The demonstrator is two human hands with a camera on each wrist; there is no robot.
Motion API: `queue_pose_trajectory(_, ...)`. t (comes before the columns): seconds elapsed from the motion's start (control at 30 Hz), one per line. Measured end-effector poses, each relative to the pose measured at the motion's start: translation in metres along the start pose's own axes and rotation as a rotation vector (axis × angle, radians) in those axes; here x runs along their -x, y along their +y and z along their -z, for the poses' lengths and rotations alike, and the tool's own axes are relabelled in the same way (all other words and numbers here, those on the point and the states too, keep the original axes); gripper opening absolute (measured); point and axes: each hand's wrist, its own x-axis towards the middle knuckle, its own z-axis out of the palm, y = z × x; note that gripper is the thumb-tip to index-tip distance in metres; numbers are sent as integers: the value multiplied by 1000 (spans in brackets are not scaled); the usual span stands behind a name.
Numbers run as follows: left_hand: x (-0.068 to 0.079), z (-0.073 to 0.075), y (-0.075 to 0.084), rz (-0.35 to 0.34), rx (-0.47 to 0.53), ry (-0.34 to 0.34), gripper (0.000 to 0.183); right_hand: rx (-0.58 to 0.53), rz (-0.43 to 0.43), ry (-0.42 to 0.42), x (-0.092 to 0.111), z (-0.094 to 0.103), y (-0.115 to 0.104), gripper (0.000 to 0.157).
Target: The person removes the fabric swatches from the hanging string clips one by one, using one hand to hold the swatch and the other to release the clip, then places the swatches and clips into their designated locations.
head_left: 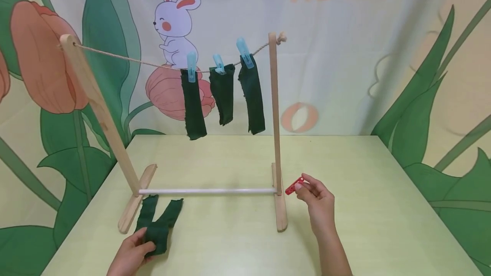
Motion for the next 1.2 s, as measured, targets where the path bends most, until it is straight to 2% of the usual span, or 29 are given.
queue_pose_trajectory(0.13, -2, -4, 1, -4, 46, -8, 57, -22, -25, 58, -3, 15, 2, 33)
queue_pose_trajectory(0.2, -3, -3, 1, 2, 23, -2, 57, -39, -44, 84, -4, 20, 4, 33)
queue_pose_trajectory(0.3, -3, 2, -2, 32, -41, 8, 60, -35, -76, 97, -5, 26, 7, 36)
queue_pose_trajectory(0.5, 0, 11, -6, 110, -232, 26, 60, 28, -117, 78, -5, 42, 17, 37)
queue_pose_trajectory(0.57, 1, 14, -7, 127, -250, 19, 59, 60, -117, 73, -6, 48, 20, 39)
queue_pose_trajectory(0.77, 4, 20, -8, 136, -239, 4, 53, 146, -110, 110, -14, 71, 28, 46)
queue_pose_trajectory(0.93, 8, 19, -8, 151, -201, -31, 54, 243, -179, 199, -19, 84, 32, 47)
queue_pose_trajectory(1.03, 6, 15, -9, 151, -213, -59, 55, 242, -216, 240, -22, 89, 36, 49)
queue_pose_trajectory(1.2, -1, 12, -13, 150, -240, -57, 57, 231, -259, 308, -28, 92, 44, 47)
